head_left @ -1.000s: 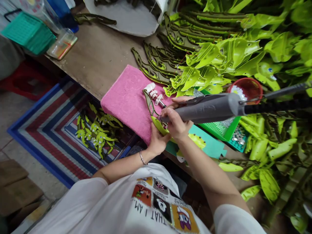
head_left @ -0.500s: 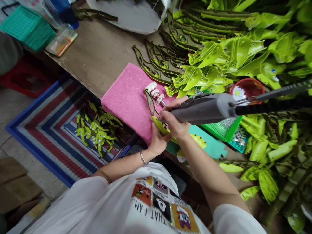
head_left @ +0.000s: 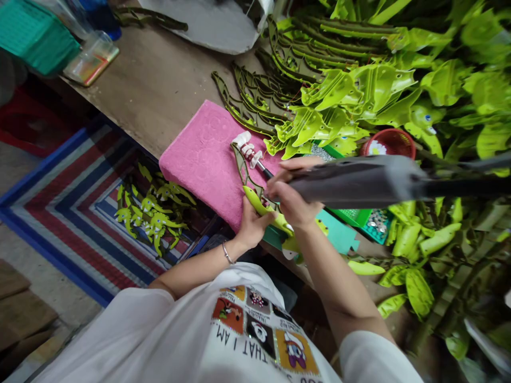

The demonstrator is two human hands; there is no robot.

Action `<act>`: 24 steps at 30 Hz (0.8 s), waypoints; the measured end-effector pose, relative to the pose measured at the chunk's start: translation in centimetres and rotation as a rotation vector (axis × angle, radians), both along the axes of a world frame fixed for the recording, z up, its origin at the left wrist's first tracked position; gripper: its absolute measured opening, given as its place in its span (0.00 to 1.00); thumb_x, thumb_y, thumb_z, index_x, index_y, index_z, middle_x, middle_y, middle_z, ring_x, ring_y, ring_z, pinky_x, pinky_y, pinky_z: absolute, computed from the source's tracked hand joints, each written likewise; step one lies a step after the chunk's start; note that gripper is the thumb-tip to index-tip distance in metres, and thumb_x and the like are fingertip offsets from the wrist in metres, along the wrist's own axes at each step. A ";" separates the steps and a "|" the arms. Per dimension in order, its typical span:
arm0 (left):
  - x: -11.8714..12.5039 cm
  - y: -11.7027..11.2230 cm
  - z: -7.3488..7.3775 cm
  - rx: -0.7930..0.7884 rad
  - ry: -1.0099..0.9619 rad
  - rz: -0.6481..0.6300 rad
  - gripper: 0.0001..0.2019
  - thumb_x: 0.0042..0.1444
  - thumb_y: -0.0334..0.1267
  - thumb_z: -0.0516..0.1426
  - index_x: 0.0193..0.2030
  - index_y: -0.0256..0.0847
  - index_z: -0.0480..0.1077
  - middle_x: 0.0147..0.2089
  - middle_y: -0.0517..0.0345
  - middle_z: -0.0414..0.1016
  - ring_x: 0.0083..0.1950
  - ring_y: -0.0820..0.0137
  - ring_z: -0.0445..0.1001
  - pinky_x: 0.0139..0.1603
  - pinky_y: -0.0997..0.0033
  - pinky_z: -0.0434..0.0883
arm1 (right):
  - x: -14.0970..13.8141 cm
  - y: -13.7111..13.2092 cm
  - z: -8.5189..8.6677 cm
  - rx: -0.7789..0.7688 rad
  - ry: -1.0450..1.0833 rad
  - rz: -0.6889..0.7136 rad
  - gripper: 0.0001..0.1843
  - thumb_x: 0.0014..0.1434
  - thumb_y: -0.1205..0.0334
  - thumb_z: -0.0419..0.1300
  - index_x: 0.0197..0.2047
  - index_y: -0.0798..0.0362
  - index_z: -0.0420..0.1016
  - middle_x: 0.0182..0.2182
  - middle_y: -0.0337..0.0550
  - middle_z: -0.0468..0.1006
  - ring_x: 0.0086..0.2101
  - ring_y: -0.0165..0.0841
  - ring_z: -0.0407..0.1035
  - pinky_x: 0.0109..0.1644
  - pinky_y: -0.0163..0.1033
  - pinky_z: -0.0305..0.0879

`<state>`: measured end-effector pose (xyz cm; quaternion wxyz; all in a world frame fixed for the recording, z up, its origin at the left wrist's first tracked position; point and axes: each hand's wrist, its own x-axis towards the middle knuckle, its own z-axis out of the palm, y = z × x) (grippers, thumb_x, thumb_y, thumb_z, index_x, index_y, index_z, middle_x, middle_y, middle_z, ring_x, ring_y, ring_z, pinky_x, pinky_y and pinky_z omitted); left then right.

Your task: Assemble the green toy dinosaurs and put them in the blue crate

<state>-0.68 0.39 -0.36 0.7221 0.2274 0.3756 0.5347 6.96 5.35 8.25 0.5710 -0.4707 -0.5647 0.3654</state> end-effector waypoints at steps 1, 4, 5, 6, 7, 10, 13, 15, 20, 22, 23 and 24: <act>-0.1 0.0 0.1 -0.015 -0.023 -0.025 0.32 0.41 0.44 0.73 0.48 0.45 0.60 0.41 0.63 0.72 0.40 0.71 0.75 0.44 0.70 0.74 | 0.5 -0.7 0.3 0.056 0.059 -0.057 0.12 0.57 0.50 0.63 0.32 0.48 0.69 0.19 0.33 0.67 0.20 0.31 0.66 0.27 0.41 0.68; -0.1 -0.1 0.2 -0.051 -0.059 -0.067 0.30 0.47 0.44 0.70 0.51 0.47 0.60 0.47 0.60 0.74 0.42 0.70 0.76 0.44 0.67 0.75 | 1.4 -2.9 0.7 0.155 0.198 -0.176 0.10 0.55 0.54 0.65 0.38 0.46 0.70 0.18 0.31 0.67 0.17 0.31 0.63 0.23 0.41 0.63; -0.1 -0.2 0.2 -0.060 -0.058 -0.070 0.30 0.48 0.44 0.70 0.53 0.48 0.59 0.49 0.59 0.74 0.43 0.70 0.77 0.44 0.66 0.75 | 1.7 -3.5 0.6 0.160 0.217 -0.194 0.12 0.55 0.55 0.65 0.41 0.46 0.70 0.18 0.31 0.67 0.17 0.31 0.62 0.22 0.41 0.63; -0.1 -0.2 0.2 -0.069 -0.058 -0.074 0.30 0.49 0.44 0.69 0.54 0.48 0.59 0.50 0.59 0.74 0.43 0.70 0.77 0.45 0.66 0.75 | 1.8 -4.0 0.4 0.160 0.224 -0.200 0.13 0.54 0.56 0.66 0.43 0.45 0.70 0.18 0.30 0.68 0.17 0.31 0.63 0.22 0.41 0.64; -0.1 -0.2 0.2 -0.075 -0.060 -0.077 0.30 0.49 0.44 0.69 0.55 0.49 0.59 0.51 0.58 0.74 0.43 0.70 0.77 0.45 0.65 0.75 | 1.9 -4.4 0.1 0.156 0.219 -0.200 0.14 0.54 0.57 0.65 0.43 0.45 0.69 0.19 0.30 0.68 0.17 0.32 0.63 0.23 0.41 0.65; -0.1 -0.1 0.4 -0.075 -0.081 -0.085 0.32 0.48 0.44 0.69 0.56 0.50 0.58 0.51 0.58 0.74 0.45 0.69 0.78 0.48 0.63 0.75 | 2.0 -5.2 -0.8 0.130 0.184 -0.204 0.13 0.56 0.57 0.64 0.45 0.42 0.69 0.20 0.29 0.69 0.19 0.33 0.66 0.26 0.42 0.67; 0.0 0.0 0.6 -0.075 -0.083 -0.080 0.33 0.47 0.44 0.70 0.55 0.50 0.57 0.50 0.60 0.73 0.46 0.69 0.78 0.49 0.63 0.76 | 2.1 -5.4 -1.4 0.107 0.153 -0.220 0.12 0.58 0.56 0.63 0.45 0.41 0.67 0.21 0.30 0.68 0.20 0.34 0.67 0.27 0.43 0.68; 0.0 0.0 0.7 -0.083 -0.069 -0.064 0.32 0.46 0.44 0.70 0.53 0.49 0.58 0.49 0.61 0.73 0.45 0.70 0.77 0.47 0.66 0.75 | 2.2 -5.5 -1.6 0.121 0.132 -0.209 0.12 0.59 0.57 0.62 0.46 0.42 0.66 0.21 0.30 0.68 0.20 0.34 0.67 0.26 0.43 0.67; 0.0 0.0 0.5 -0.056 -0.043 -0.035 0.29 0.45 0.44 0.71 0.47 0.48 0.58 0.40 0.67 0.67 0.36 0.76 0.73 0.38 0.74 0.72 | 2.8 -5.1 -2.4 0.083 0.084 -0.121 0.10 0.57 0.57 0.64 0.40 0.43 0.66 0.22 0.30 0.69 0.22 0.33 0.68 0.28 0.43 0.69; 0.0 0.0 0.5 -0.034 -0.018 -0.018 0.28 0.46 0.45 0.71 0.46 0.47 0.58 0.38 0.67 0.65 0.35 0.77 0.71 0.36 0.75 0.70 | 3.0 -4.7 -3.0 0.041 0.068 -0.069 0.11 0.54 0.56 0.66 0.36 0.45 0.67 0.23 0.31 0.69 0.23 0.32 0.68 0.29 0.43 0.70; 0.0 0.0 0.5 -0.026 -0.001 -0.007 0.28 0.46 0.45 0.70 0.45 0.47 0.58 0.38 0.67 0.65 0.35 0.77 0.71 0.37 0.75 0.70 | 3.2 -4.5 -3.3 0.024 0.058 -0.042 0.11 0.53 0.55 0.67 0.35 0.45 0.68 0.23 0.32 0.69 0.23 0.32 0.68 0.28 0.43 0.70; 0.0 0.0 0.6 -0.020 0.011 0.005 0.27 0.46 0.46 0.70 0.44 0.47 0.58 0.37 0.66 0.66 0.35 0.76 0.70 0.37 0.75 0.70 | 3.2 -4.2 -3.5 0.007 0.038 -0.019 0.12 0.51 0.55 0.67 0.34 0.46 0.68 0.23 0.32 0.70 0.23 0.32 0.68 0.28 0.43 0.70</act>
